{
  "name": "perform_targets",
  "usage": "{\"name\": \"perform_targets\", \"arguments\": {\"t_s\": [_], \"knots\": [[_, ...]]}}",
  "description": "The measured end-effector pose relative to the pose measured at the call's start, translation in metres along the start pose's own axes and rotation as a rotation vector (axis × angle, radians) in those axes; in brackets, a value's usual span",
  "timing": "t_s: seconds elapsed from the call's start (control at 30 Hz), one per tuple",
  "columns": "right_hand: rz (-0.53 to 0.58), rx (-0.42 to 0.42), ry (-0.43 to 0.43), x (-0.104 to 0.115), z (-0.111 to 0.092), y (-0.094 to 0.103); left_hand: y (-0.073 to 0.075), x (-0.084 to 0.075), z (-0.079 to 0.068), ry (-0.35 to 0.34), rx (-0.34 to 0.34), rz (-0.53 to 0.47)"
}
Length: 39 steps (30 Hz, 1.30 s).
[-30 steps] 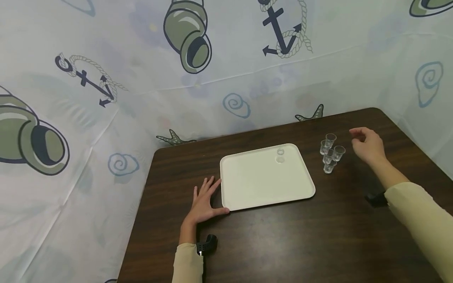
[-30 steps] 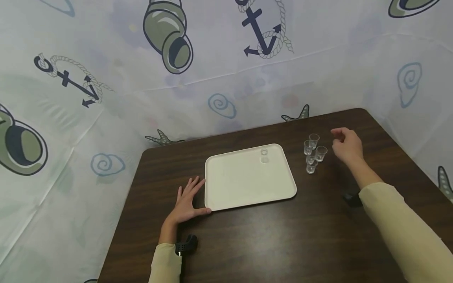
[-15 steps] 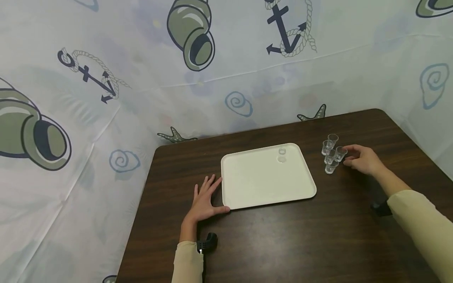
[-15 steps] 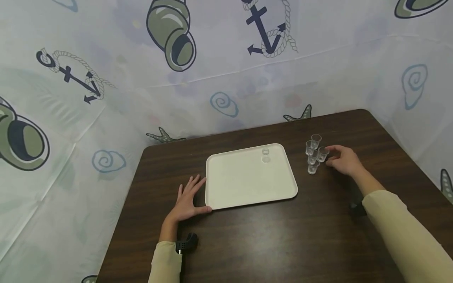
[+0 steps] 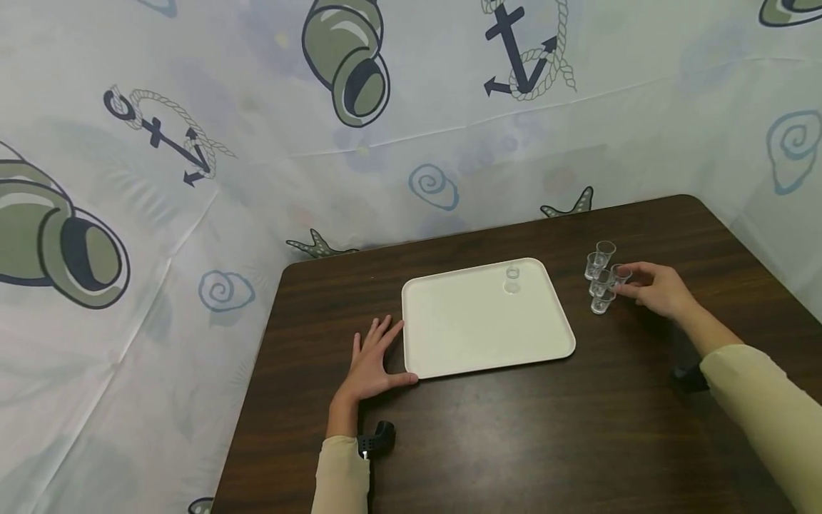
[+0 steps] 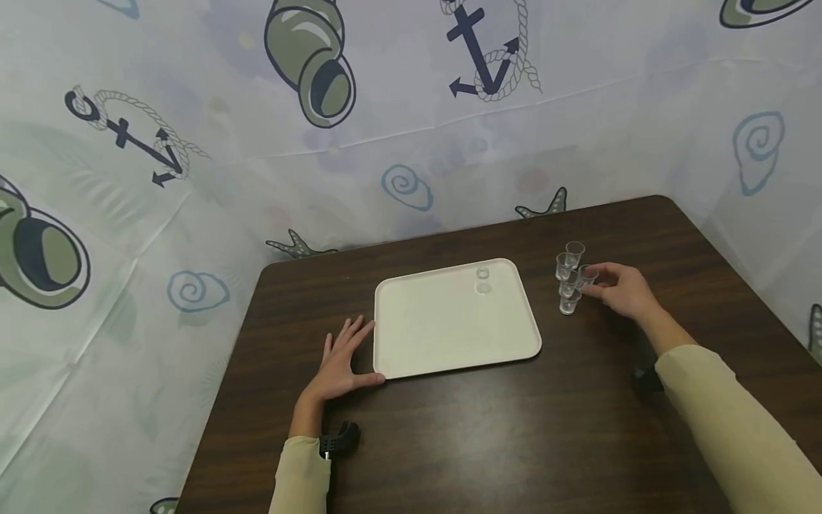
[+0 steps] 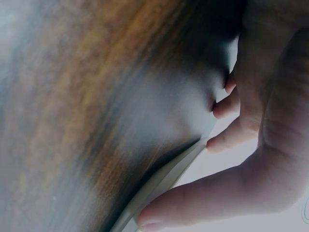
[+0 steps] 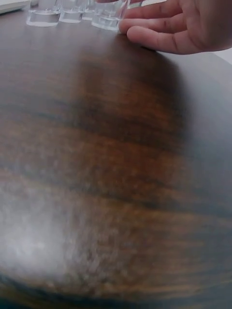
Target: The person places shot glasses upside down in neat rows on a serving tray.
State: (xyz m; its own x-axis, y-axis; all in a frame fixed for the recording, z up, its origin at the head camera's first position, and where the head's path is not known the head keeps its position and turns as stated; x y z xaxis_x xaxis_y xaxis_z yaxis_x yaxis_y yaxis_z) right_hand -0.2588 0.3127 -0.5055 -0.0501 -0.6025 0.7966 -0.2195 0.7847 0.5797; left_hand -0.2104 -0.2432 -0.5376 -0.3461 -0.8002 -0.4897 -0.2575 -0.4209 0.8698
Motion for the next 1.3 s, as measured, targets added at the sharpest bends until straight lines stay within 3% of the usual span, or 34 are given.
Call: {"name": "perform_targets", "arguments": {"t_s": [0.33,0.53,0.77,1.07,1.3], "knots": [[-0.001,-0.063,0.011,-0.004,-0.001,-0.002,-0.001,0.0,0.001,-0.023,-0.02,0.001],[0.05,-0.124,-0.005,-0.005,-0.006,0.0,0.0,-0.001,0.0,-0.006,0.003,-0.007],[0.037,-0.262,-0.037,-0.006,-0.009,0.009,0.0,0.0,0.001,-0.022,-0.005,-0.001],[0.144,-0.398,-0.006,-0.001,-0.011,0.019,0.0,0.001,0.0,-0.014,-0.002,-0.006],[0.024,-0.476,0.03,0.012,-0.008,0.022,-0.001,0.002,0.001,-0.019,-0.008,-0.009]]}}
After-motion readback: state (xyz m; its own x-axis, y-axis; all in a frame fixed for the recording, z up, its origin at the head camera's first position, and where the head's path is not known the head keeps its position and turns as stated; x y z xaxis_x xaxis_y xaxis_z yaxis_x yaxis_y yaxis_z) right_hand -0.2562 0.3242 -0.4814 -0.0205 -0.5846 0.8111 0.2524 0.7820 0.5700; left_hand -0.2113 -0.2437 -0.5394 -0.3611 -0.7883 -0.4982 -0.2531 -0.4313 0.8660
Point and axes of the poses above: each hand's wrist, its own z-axis towards the middle knuckle, its own y-axis out of the back of the hand, x = y × z, the point moved 1 cm from there along z, towards the middle knuckle, and after that the axes turned 8 degrees about x, right-handed, at the moved point
